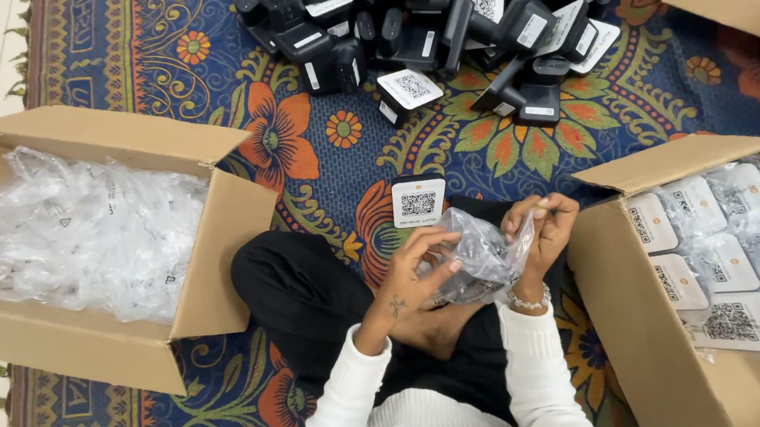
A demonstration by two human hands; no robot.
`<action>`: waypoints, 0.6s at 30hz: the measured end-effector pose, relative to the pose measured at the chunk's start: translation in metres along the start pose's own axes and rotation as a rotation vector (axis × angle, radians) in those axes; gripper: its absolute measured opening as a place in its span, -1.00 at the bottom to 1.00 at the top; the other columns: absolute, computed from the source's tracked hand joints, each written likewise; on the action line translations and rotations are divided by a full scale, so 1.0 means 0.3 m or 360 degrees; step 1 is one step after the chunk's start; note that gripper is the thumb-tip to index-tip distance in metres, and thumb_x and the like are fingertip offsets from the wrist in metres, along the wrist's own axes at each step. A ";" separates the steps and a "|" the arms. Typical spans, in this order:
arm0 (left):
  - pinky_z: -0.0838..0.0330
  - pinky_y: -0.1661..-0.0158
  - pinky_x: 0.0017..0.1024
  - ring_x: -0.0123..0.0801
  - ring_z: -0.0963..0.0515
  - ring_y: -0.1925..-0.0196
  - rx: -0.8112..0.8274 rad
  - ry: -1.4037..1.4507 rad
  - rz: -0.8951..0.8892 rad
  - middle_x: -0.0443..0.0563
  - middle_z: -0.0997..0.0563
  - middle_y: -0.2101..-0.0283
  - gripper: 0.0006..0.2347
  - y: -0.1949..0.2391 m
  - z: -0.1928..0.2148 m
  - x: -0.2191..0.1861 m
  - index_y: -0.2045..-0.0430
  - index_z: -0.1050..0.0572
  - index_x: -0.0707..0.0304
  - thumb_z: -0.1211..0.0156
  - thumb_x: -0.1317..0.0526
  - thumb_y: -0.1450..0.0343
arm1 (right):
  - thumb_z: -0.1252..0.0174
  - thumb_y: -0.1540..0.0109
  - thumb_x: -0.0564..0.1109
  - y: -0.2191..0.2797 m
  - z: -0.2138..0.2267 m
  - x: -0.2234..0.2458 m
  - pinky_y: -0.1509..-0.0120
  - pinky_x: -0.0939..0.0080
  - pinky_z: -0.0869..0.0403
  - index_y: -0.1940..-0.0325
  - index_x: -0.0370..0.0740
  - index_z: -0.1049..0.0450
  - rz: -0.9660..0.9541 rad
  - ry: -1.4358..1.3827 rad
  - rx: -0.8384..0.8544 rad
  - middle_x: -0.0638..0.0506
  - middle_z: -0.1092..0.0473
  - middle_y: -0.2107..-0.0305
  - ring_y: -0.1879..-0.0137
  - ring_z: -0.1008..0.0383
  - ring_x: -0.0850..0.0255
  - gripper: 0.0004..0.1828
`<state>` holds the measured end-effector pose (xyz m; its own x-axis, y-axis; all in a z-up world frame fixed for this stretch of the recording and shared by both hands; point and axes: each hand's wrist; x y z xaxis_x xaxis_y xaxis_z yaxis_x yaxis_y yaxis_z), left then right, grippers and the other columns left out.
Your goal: The person bags handheld barcode scanners and places them into a shipping box.
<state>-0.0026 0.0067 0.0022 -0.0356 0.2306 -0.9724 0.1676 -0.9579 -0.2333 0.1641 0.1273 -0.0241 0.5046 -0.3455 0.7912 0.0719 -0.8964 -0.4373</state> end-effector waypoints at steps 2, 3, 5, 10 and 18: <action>-0.48 0.13 -0.55 -0.49 -0.60 0.05 0.0042 0.0087 0.0028 0.01 -0.54 -0.07 -0.66 -0.016 0.007 0.000 -0.06 -0.54 0.30 -0.36 0.34 -0.39 | 0.00 -0.51 -0.16 -0.011 0.019 -0.041 0.38 0.38 -0.29 -0.07 -0.12 -0.13 -0.0018 -0.0032 -0.0004 -0.06 -0.26 0.50 0.50 -0.22 0.30 -0.84; -0.48 0.16 -0.58 -0.53 -0.58 0.08 0.0079 0.0171 0.0047 0.00 -0.49 -0.12 -0.65 -0.021 0.009 0.000 -0.06 -0.53 0.30 -0.37 0.36 -0.37 | -0.02 -0.50 -0.17 -0.014 0.030 -0.059 0.41 0.38 -0.29 -0.07 -0.12 -0.13 -0.0029 -0.0070 -0.0002 -0.07 -0.27 0.50 0.52 -0.22 0.30 -0.82; -0.44 0.23 -0.58 -0.52 -0.54 0.20 0.0118 0.0125 0.0119 0.01 -0.50 -0.08 -0.65 -0.027 0.020 -0.022 -0.04 -0.55 0.31 -0.39 0.36 -0.35 | -0.04 -0.48 -0.18 -0.024 0.032 -0.080 0.41 0.37 -0.29 -0.06 -0.12 -0.13 -0.0044 -0.0046 -0.0022 -0.07 -0.27 0.51 0.51 -0.22 0.29 -0.81; -0.48 0.21 -0.54 -0.46 -0.56 0.25 0.0096 -0.0147 -0.0041 0.03 -0.56 0.03 -0.70 -0.015 0.062 -0.018 0.01 -0.59 0.34 -0.41 0.36 -0.36 | -0.02 -0.50 -0.17 -0.048 0.021 -0.075 0.35 0.36 -0.30 -0.07 -0.13 -0.13 -0.0060 0.0074 -0.0105 -0.05 -0.27 0.49 0.47 -0.23 0.31 -0.82; -0.51 0.13 -0.37 -0.11 -0.65 0.13 -0.0340 -0.0829 -0.0347 0.09 -0.59 0.07 -0.90 -0.028 0.153 0.003 0.29 -0.58 0.37 -0.34 0.43 -0.37 | 0.02 -0.54 -0.22 -0.037 0.078 -0.148 0.04 0.39 -0.37 -0.08 -0.24 -0.19 -0.0047 0.0612 -0.0182 0.05 -0.37 0.29 0.20 -0.35 0.38 -0.90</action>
<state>-0.0494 0.0071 0.0032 -0.5601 0.2518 -0.7893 0.2946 -0.8299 -0.4738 0.1608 0.1590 -0.0645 0.1436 -0.3782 0.9145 -0.0257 -0.9252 -0.3786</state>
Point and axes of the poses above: each hand's wrist, its own y-axis away from the middle knuckle, its own z-axis out of the back of the hand, x = y × z
